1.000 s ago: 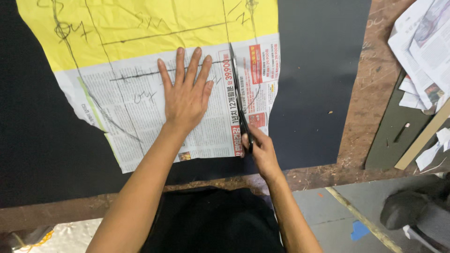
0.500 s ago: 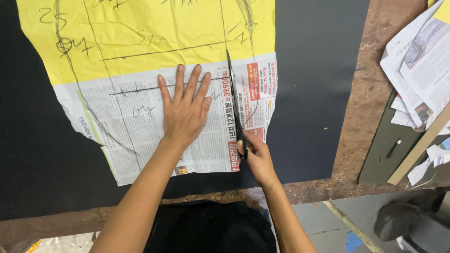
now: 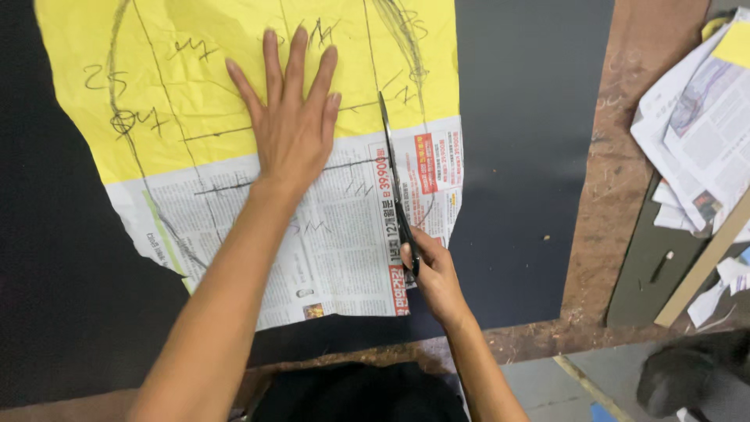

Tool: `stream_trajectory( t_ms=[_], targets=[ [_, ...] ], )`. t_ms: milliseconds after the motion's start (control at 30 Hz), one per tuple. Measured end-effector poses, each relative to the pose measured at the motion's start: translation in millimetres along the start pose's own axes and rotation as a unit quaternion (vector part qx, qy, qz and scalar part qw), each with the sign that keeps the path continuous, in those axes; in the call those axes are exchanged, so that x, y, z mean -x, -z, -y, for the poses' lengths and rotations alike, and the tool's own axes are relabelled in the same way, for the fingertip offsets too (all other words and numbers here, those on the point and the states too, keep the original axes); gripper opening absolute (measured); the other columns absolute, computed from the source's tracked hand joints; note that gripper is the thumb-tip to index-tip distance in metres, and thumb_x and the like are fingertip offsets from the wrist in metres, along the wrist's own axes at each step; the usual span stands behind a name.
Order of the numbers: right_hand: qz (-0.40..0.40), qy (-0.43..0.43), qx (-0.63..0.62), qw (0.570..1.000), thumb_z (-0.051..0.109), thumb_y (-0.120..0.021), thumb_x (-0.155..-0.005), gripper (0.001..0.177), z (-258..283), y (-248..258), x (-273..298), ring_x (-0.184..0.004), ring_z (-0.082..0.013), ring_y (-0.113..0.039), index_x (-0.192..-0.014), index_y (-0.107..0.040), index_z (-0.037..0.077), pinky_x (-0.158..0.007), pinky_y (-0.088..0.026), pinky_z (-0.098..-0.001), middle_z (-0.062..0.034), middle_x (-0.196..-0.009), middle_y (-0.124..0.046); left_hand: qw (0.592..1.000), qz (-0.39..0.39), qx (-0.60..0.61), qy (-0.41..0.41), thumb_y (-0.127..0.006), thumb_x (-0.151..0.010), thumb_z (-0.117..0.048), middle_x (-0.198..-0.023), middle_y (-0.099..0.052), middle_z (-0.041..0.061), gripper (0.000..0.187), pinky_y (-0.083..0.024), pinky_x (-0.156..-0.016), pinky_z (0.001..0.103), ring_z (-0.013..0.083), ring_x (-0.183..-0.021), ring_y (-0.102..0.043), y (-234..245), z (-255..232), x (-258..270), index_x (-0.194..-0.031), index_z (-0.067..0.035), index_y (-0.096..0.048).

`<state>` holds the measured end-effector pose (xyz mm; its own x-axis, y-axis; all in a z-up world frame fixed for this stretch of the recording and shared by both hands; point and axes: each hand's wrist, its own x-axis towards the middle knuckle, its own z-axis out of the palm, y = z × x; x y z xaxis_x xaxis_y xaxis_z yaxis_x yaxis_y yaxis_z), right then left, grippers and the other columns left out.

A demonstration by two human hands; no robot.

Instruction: The person uses scissors to cut along drawn lines on newspaper and yellow paper placed on a black work surface. They trim the newspaper into strips, then cut a yellow sheet into a curved shape, and finally mark lines on the yellow paper with a pencil.

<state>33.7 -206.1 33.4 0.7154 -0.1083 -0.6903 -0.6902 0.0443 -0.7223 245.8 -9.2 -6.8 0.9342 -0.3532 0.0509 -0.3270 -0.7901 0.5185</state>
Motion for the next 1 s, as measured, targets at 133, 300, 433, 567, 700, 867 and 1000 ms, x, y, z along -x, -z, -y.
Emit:
stream_trajectory(
  t_ms=[133,300,433,567,700,867,1000],
  targets=[
    [-0.023,-0.069,-0.013,0.997,0.027,-0.069,-0.111,0.043,2,0,-6,-0.085,-0.018,-0.037,-0.129,-0.062,-0.011,-0.074,-0.032,-0.0347,-0.008,-0.096,-0.046,0.995,0.09,-0.022,0.024,-0.049,-0.118,-0.035,-0.169,-0.031,0.013,0.048,0.005,-0.121,0.078,0.0407,-0.159,-0.014,9,17,-30,-0.163,-0.019,-0.044],
    [-0.019,-0.023,0.01,0.999,0.03,-0.067,-0.096,0.05,24,-5,-24,-0.088,-0.0073,-0.058,-0.133,-0.063,-0.003,-0.079,-0.049,-0.0232,0.0001,-0.097,-0.069,0.998,0.052,-0.034,-0.02,-0.049,-0.117,-0.038,-0.173,-0.025,0.013,0.052,0.004,-0.117,0.079,0.0419,-0.158,-0.008,-2,26,-45,-0.165,-0.019,-0.044],
    [0.004,-0.039,-0.054,0.998,0.03,-0.065,-0.098,0.049,41,-6,-28,-0.077,-0.0073,-0.051,-0.133,-0.064,-0.004,-0.066,-0.042,-0.0237,0.0016,-0.088,-0.062,0.998,0.061,-0.032,-0.011,-0.049,-0.116,-0.04,-0.174,-0.025,0.012,0.053,0.004,-0.117,0.078,0.0409,-0.159,-0.008,-8,31,-36,-0.165,-0.02,-0.044],
    [-0.002,-0.06,0.019,0.998,0.03,-0.066,-0.095,0.05,54,-6,-38,-0.065,-0.0094,-0.052,-0.133,-0.066,-0.001,-0.055,-0.038,-0.0245,-0.0006,-0.076,-0.059,0.998,0.055,-0.033,-0.009,-0.049,-0.115,-0.041,-0.173,-0.027,0.012,0.052,0.004,-0.118,0.077,0.0397,-0.16,-0.011,-8,31,-40,-0.163,-0.021,-0.045],
    [0.016,-0.007,-0.036,0.999,0.028,-0.066,-0.1,0.048,59,-10,-47,-0.072,-0.0053,-0.051,-0.133,-0.065,-0.006,-0.063,-0.042,-0.0216,0.0029,-0.084,-0.058,0.999,0.041,-0.029,-0.012,-0.049,-0.114,-0.041,-0.172,-0.029,0.012,0.053,0.003,-0.119,0.077,0.0401,-0.159,-0.012,-6,30,-39,-0.163,-0.021,-0.046],
    [0.014,-0.037,-0.031,0.999,0.026,-0.065,-0.097,0.047,64,-12,-55,-0.066,-0.0063,-0.05,-0.132,-0.065,-0.004,-0.058,-0.044,-0.0237,0.0025,-0.079,-0.059,0.998,0.042,-0.039,-0.019,-0.049,-0.115,-0.041,-0.173,-0.029,0.011,0.053,0.002,-0.119,0.077,0.0414,-0.159,-0.013,-7,31,-37,-0.163,-0.018,-0.046],
    [0.02,-0.03,-0.056,0.998,0.026,-0.066,-0.097,0.047,74,-12,-61,-0.069,-0.007,-0.05,-0.133,-0.064,-0.005,-0.062,-0.044,-0.0246,0.002,-0.079,-0.057,0.998,0.032,-0.041,-0.022,-0.048,-0.115,-0.043,-0.172,-0.031,0.011,0.054,0.001,-0.118,0.077,0.0416,-0.158,-0.016,-7,30,-38,-0.162,-0.018,-0.047]
  ],
)
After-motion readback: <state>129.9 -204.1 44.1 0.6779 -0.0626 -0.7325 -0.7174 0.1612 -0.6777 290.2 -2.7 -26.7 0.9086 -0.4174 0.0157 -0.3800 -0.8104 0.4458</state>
